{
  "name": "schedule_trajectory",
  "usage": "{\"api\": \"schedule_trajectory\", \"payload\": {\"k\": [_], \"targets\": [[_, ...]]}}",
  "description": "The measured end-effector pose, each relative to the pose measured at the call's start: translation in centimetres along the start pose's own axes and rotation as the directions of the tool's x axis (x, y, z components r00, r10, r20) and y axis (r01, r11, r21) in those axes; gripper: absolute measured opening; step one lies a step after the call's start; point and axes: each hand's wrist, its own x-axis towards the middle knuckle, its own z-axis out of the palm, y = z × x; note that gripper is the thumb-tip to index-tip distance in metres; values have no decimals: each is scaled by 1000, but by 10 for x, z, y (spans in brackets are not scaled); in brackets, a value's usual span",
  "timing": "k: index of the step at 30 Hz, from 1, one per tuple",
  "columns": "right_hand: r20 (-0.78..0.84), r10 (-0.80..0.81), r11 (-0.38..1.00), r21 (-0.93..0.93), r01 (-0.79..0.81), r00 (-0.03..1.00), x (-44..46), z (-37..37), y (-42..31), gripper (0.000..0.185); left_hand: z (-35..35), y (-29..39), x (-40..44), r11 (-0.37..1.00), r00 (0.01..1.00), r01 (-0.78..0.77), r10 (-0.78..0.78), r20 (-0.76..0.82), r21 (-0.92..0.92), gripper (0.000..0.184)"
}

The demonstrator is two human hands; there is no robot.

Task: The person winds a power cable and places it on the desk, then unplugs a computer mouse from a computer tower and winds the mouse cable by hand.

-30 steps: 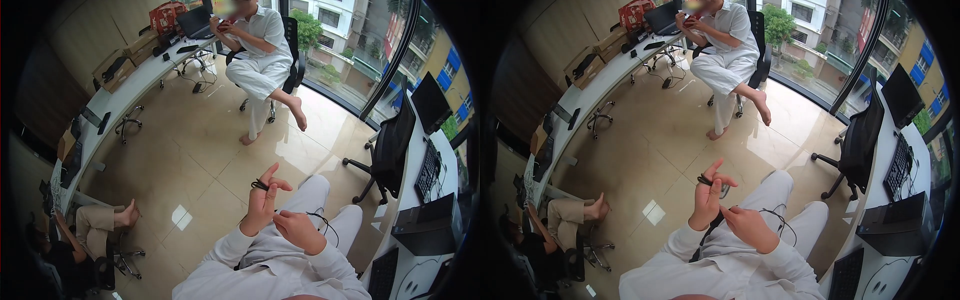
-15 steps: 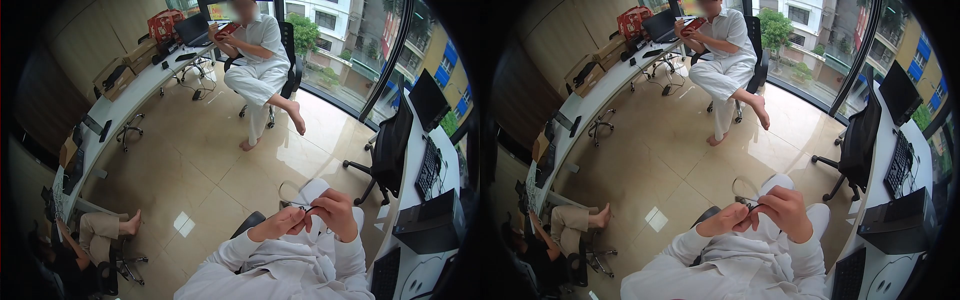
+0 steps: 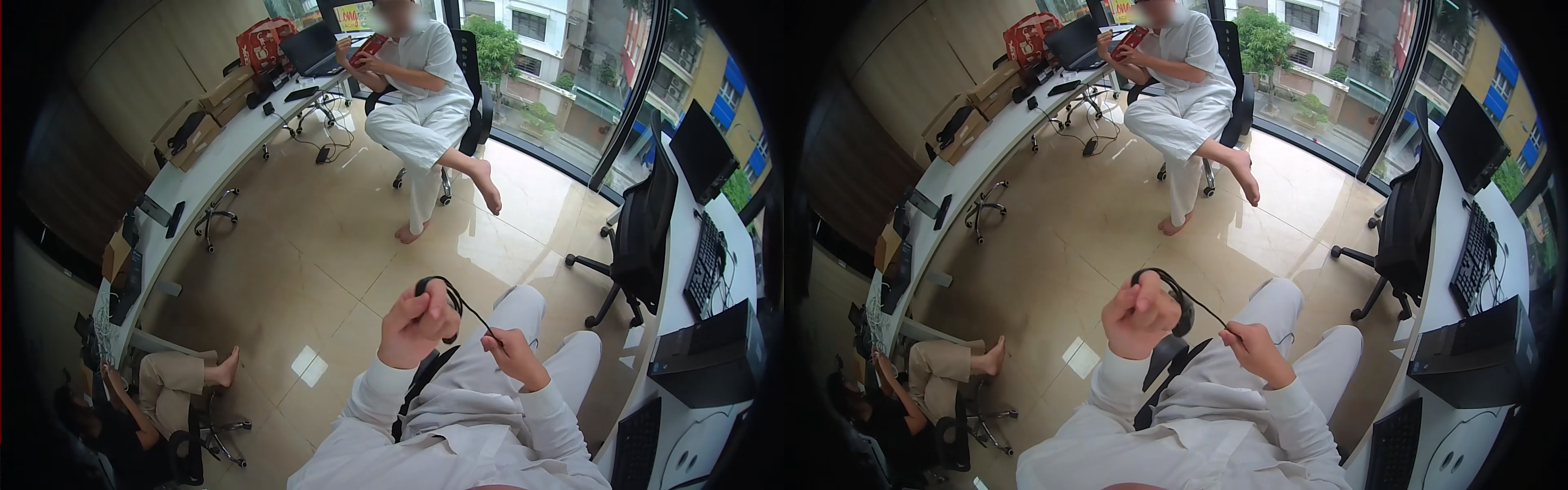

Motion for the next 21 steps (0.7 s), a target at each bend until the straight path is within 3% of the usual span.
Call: {"api": "schedule_trajectory", "payload": {"k": [1, 5, 8, 13, 16, 21], "targets": [[-3, 11, 1000, -12, -11, 1000, -4, 0, 4, 18, 0, 6, 1, 995, 997, -79, 78, 19, 59, 26], [-97, 9, 996, -88, -17, 995, -12, 0, 15, 17, -14, 23, -4, 965, 965, -261, 262, -5, 15, 23], [-140, -13, 999, -38, 8, 990, -16, -3, 14, 19, -17, 34, -7, 938, 934, -346, 344, -101, -7, 22], [-88, -53, 994, -101, 44, 995, -16, -12, 29, 18, -23, 55, -10, 852, 863, -505, 494, -107, -136, 26], [-68, -44, 994, -106, 37, 997, -21, -19, 34, 17, -20, 64, -9, 849, 865, -502, 489, -116, -166, 26], [-208, 61, 990, -115, -86, 976, -26, -30, 14, 11, -25, 54, -4, 869, 861, -491, 494, -118, 57, 26]]}}
